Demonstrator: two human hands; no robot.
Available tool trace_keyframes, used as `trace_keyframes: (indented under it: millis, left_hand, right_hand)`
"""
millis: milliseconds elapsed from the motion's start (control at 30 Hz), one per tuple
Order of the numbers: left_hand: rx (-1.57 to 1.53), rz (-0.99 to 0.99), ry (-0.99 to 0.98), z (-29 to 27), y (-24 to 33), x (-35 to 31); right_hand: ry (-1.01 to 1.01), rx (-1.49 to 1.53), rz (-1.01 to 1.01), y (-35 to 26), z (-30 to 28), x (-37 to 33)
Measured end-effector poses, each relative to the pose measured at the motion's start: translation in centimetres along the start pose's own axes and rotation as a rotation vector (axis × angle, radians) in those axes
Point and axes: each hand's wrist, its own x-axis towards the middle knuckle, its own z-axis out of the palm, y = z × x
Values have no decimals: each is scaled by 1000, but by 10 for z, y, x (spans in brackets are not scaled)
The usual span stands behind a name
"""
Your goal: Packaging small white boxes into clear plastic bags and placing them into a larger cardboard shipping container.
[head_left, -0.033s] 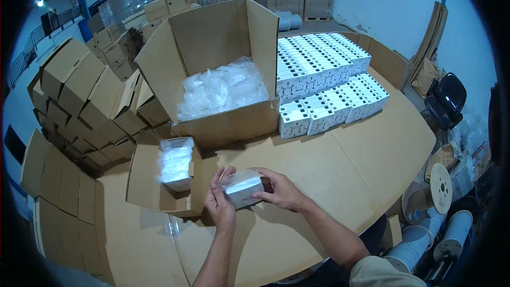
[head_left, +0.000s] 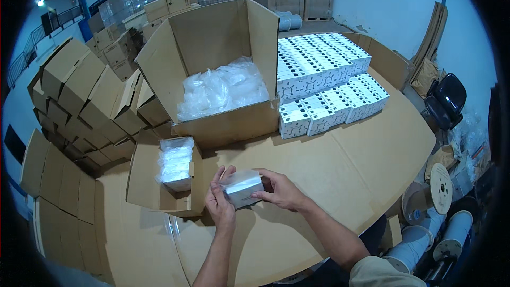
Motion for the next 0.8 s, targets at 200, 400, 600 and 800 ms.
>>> trace_keyframes:
  millis: [200,400,600,800]
  left_hand:
    - [103,19,-102,-5,2,3]
    - [306,-141,-216,3,29,0]
    - [259,-280,-214,-7,25,0]
    - [313,-252,-255,-16,32,5]
  right_hand:
    - [-18,-15,80,-4,-5,1]
    - [15,59,39,-9,-10,-2]
    - [11,21,89,-18,-11,-3]
    - [6,-28,-87,-16,-16,-2]
